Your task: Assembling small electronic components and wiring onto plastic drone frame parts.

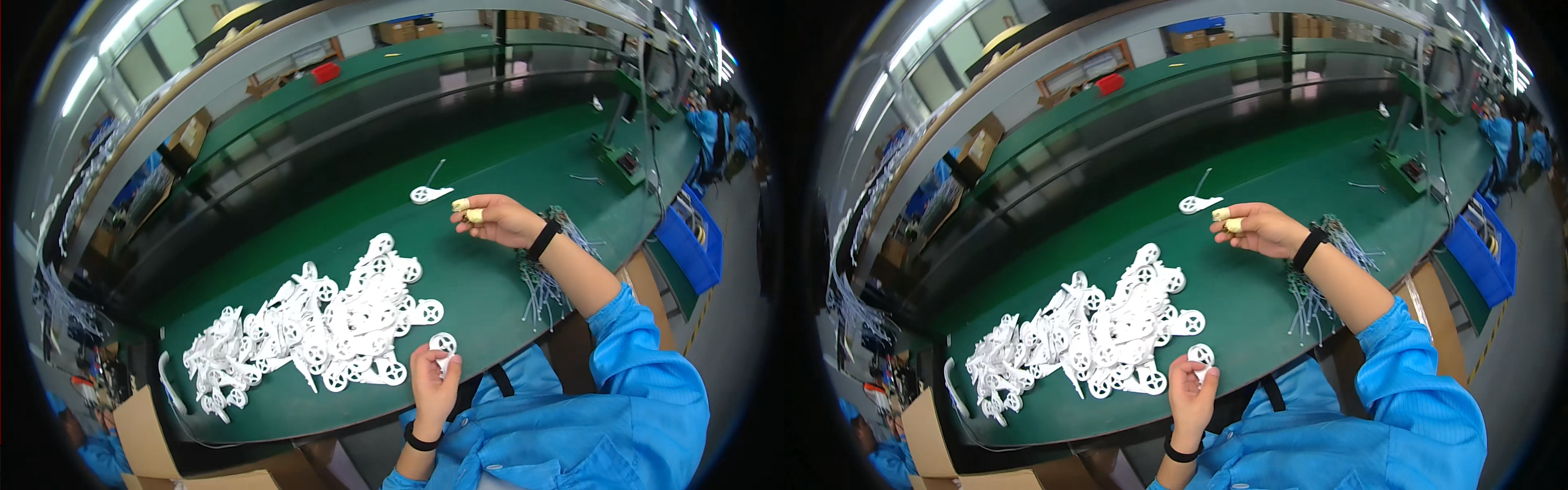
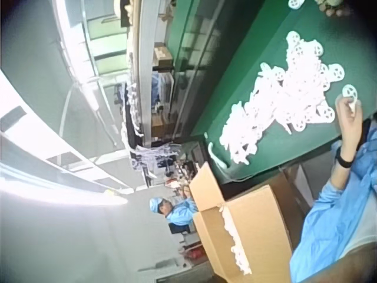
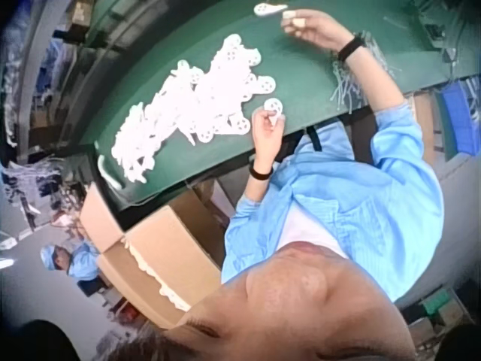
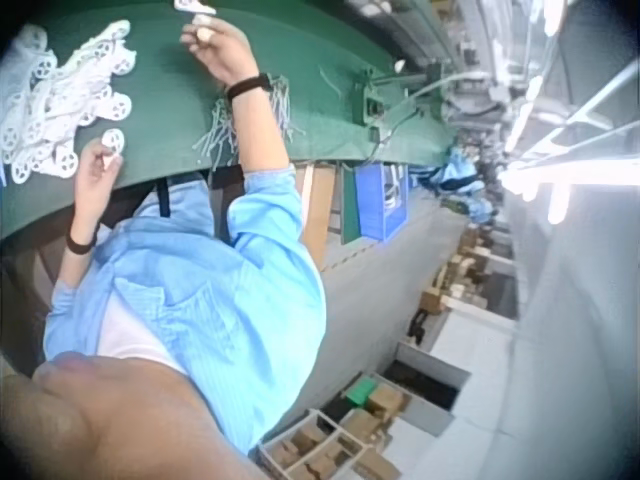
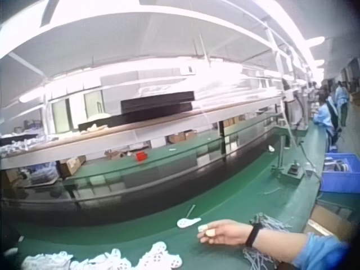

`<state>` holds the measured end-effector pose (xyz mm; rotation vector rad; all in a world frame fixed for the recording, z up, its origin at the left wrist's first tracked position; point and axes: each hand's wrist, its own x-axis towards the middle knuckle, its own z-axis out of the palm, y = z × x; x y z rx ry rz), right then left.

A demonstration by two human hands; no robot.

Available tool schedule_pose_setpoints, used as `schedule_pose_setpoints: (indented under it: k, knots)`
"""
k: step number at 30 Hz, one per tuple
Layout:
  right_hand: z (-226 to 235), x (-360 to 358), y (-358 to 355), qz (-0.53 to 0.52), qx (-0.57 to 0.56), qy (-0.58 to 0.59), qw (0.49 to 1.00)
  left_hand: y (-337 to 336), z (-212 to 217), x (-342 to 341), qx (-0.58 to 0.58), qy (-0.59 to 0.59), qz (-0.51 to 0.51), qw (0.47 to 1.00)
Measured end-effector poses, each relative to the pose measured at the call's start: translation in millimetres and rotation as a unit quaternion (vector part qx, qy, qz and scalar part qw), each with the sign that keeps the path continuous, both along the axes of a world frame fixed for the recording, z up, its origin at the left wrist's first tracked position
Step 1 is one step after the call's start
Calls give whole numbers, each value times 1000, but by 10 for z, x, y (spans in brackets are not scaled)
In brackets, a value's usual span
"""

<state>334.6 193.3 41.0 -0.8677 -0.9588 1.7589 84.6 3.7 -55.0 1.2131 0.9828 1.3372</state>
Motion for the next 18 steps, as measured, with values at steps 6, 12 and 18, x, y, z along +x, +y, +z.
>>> schedule_pose_setpoints:
  k: [6, 12, 18]
  knots:
    - [-72, -288, 438, 24, -56, 76, 995, 22, 20, -101, -22, -44, -31, 998]
    - [-447, -469, 1241, 14, -130, -206, 970, 14, 25, -102, -51, -69, -70, 994]
    - [-295, -345, 1324, -121, -53, -177, 975, 24, 21, -89, -37, -48, -83, 995]
